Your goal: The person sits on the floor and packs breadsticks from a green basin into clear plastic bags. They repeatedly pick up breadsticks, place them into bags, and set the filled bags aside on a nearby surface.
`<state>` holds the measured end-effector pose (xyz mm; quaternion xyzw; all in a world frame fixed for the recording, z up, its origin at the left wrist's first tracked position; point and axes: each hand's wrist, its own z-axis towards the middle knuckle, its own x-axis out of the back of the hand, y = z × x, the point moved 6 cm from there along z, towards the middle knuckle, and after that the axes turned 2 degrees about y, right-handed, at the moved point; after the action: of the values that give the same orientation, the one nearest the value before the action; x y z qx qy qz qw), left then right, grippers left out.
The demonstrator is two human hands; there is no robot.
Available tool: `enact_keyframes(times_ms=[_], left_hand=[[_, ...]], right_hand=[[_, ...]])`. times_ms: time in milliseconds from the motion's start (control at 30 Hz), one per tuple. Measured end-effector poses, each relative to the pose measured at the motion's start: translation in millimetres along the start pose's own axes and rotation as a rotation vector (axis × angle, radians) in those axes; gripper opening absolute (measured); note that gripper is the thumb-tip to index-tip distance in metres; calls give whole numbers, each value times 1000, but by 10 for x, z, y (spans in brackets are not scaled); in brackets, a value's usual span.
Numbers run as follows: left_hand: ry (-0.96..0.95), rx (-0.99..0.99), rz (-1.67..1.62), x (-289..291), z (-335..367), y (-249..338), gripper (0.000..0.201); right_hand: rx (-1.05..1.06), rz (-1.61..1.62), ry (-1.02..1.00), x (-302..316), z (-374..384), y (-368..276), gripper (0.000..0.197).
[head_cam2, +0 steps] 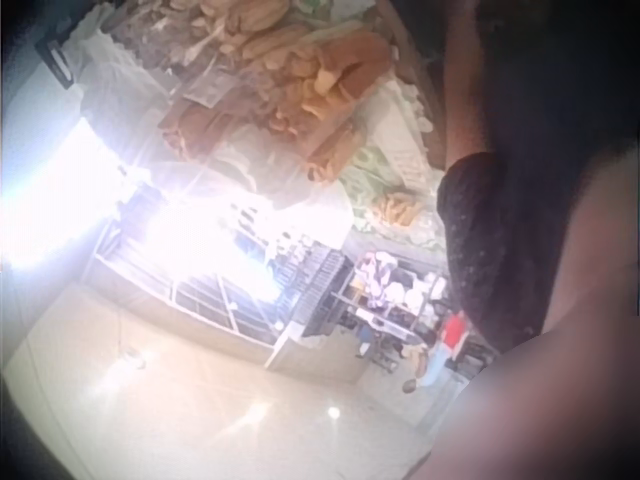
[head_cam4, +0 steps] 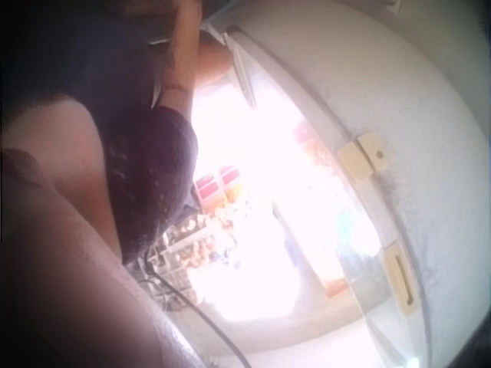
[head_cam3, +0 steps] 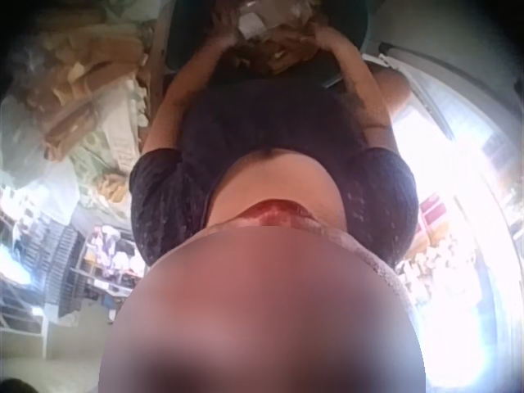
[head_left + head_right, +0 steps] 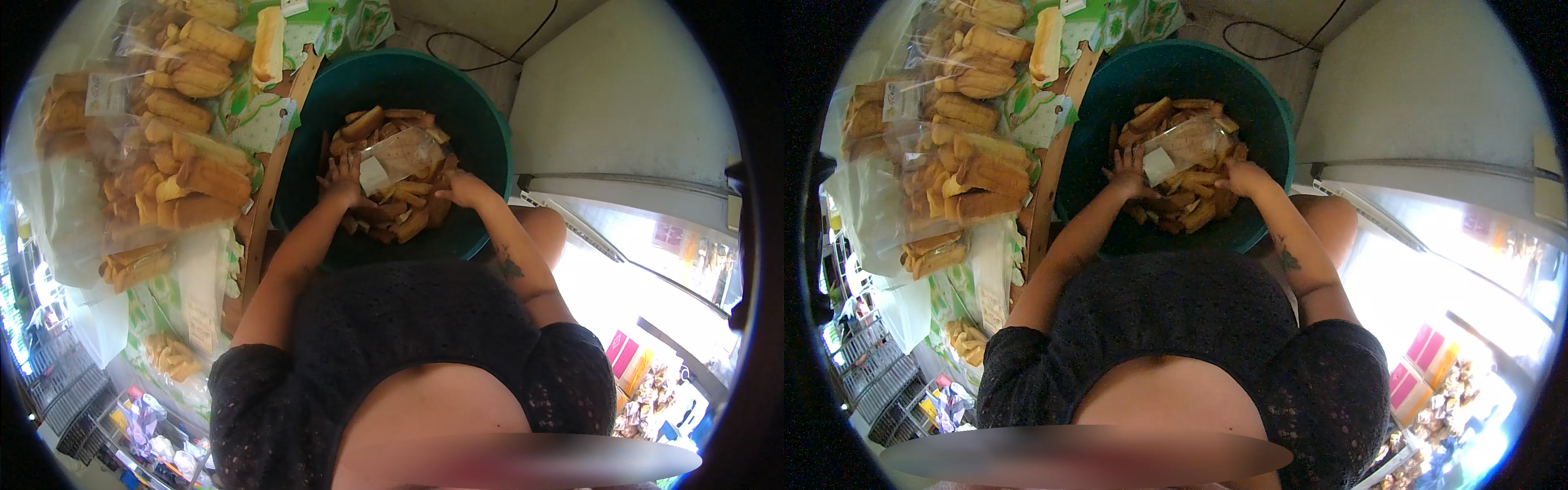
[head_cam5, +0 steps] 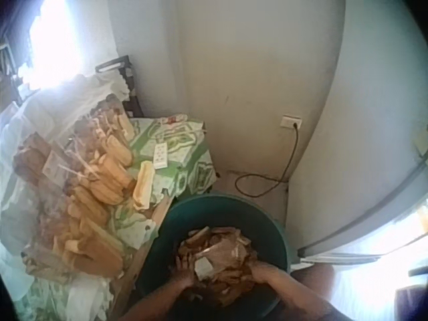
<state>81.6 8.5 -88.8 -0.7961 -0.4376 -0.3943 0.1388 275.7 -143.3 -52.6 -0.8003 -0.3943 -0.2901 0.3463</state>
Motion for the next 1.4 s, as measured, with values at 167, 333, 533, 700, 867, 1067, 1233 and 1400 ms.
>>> enact_keyframes(times_ms=[167, 333, 533, 700, 867, 1067, 1233, 1400], left_hand=[[102, -22, -239, 52, 81, -113, 106], [-174, -184, -649, 490, -135, -71, 79], [-510, -166, -965, 662, -318, -181, 67], [-361, -147, -690, 278, 20, -385, 71], [-190, 112, -1029, 98, 51, -426, 76], [-212, 129, -1416, 122, 59, -485, 47], [70, -91, -1377, 313, 9, -236, 30], [-135, -375, -1185, 461, -496, 433, 39]], right_hand=[[-133, 467, 309, 166, 141, 322, 66], [-179, 774, 476, 528, 146, 344, 80], [-28, 1197, 182, 513, 287, 235, 41], [0, 1081, 196, 596, 226, 301, 19], [355, 1492, -38, 746, -86, -117, 20], [817, 1797, -721, 944, -582, -579, 70], [411, 1150, -539, 488, -274, -871, 56], [198, 613, -331, 394, 112, -984, 37]])
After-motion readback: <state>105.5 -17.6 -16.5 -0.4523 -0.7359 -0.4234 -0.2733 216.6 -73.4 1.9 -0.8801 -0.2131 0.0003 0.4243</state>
